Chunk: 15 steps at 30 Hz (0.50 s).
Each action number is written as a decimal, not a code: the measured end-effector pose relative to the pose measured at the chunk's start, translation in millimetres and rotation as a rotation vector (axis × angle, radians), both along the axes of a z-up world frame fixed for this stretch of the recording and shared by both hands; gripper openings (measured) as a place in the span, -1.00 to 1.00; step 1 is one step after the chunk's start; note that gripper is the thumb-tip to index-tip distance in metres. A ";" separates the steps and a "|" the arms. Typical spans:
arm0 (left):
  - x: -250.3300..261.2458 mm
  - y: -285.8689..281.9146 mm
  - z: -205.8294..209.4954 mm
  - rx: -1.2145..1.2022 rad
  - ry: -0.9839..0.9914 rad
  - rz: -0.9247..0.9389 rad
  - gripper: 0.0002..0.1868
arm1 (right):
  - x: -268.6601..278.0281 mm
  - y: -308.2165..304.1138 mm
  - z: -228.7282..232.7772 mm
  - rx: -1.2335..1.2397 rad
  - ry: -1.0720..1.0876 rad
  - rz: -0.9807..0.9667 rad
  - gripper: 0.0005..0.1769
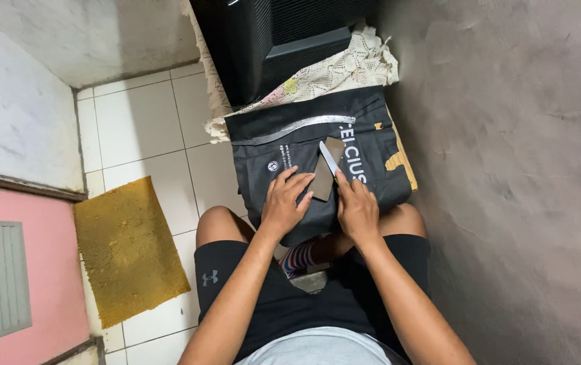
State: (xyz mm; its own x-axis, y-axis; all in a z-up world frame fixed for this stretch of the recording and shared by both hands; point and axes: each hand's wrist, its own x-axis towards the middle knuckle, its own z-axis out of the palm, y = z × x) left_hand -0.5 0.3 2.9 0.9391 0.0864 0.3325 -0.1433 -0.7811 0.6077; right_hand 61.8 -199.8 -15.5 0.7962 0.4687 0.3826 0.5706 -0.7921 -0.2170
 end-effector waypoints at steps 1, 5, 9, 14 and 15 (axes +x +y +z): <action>0.2 0.3 0.4 0.001 -0.003 0.001 -0.57 | 3.6 1.4 -2.1 0.001 -0.003 0.001 -0.47; -0.5 -0.3 -1.2 -0.003 -0.006 0.002 -0.58 | 13.3 6.0 -8.1 0.031 0.024 0.034 -0.48; 0.7 -0.8 -6.6 0.011 -0.017 0.010 -0.59 | 18.1 11.3 -5.6 0.031 0.025 0.053 -0.48; 1.0 0.6 -8.1 0.022 -0.020 0.007 -0.59 | 10.3 -7.8 -8.7 0.055 0.044 0.026 -0.45; 0.2 -0.5 -9.2 0.018 -0.021 0.007 -0.60 | 5.7 -15.4 -8.2 0.064 0.070 0.006 -0.45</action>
